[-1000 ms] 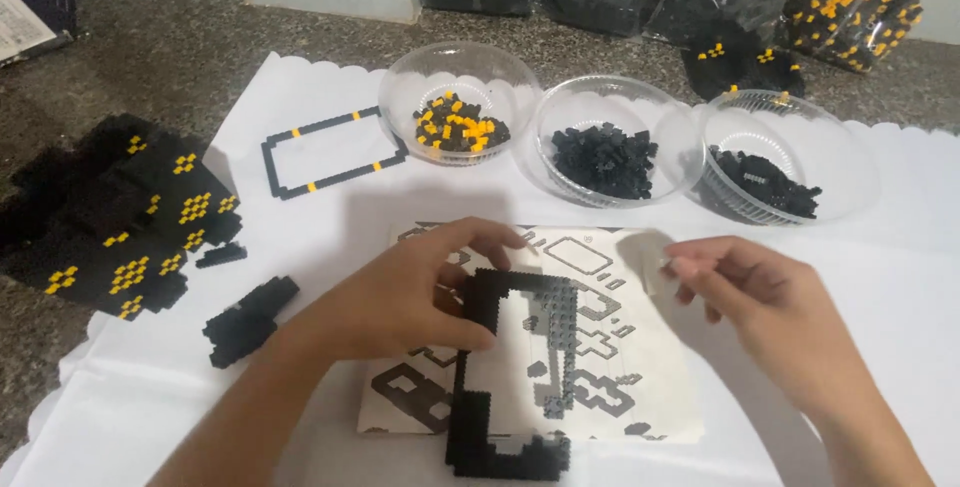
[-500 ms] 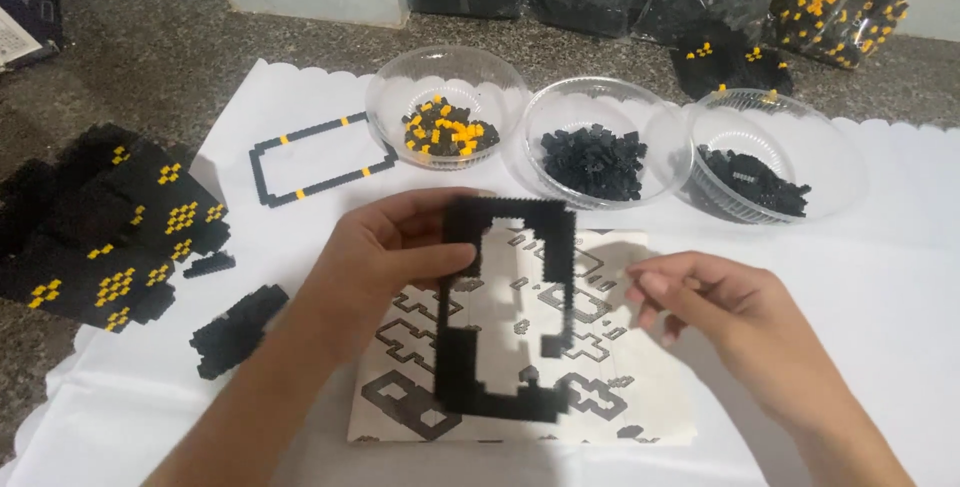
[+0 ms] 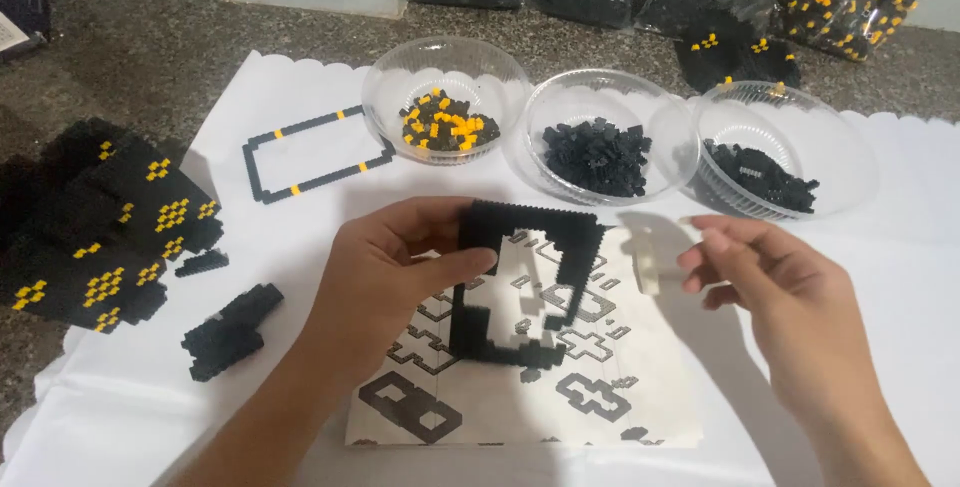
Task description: Assembling a pixel-art structure using small interlocking plastic blocks and a small mallet to tap them into place.
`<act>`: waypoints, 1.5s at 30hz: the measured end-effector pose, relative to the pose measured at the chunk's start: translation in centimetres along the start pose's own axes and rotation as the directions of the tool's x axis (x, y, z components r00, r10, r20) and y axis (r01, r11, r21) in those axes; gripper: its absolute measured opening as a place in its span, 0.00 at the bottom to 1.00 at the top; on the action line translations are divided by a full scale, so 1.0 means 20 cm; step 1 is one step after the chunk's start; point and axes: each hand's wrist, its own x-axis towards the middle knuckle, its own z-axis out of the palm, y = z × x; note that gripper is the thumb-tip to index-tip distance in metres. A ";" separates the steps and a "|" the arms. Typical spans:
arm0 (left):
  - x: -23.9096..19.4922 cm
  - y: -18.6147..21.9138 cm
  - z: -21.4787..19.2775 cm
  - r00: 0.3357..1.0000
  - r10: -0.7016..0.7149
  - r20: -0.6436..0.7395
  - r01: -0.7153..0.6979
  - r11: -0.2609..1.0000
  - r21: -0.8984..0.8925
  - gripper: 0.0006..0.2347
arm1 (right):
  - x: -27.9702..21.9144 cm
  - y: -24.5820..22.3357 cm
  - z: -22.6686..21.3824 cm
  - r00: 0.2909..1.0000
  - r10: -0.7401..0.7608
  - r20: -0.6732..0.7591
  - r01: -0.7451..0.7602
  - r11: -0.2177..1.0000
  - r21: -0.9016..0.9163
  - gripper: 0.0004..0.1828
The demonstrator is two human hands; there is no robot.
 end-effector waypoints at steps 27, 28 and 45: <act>-0.02 0.04 0.02 1.000 0.001 0.002 -0.001 0.992 0.129 0.18 | -0.01 -0.02 0.00 1.000 0.004 -0.031 -0.006 0.998 -0.060 0.10; -0.02 0.03 0.02 1.000 0.001 0.002 -0.001 0.992 0.129 0.18 | 0.01 0.01 -0.01 0.999 0.004 -0.032 -0.006 0.998 -0.060 0.10; -0.08 0.14 0.14 0.942 -0.280 -0.185 0.301 0.949 0.099 0.18 | -0.05 0.17 0.08 0.867 -0.029 0.498 -0.035 0.992 0.119 0.03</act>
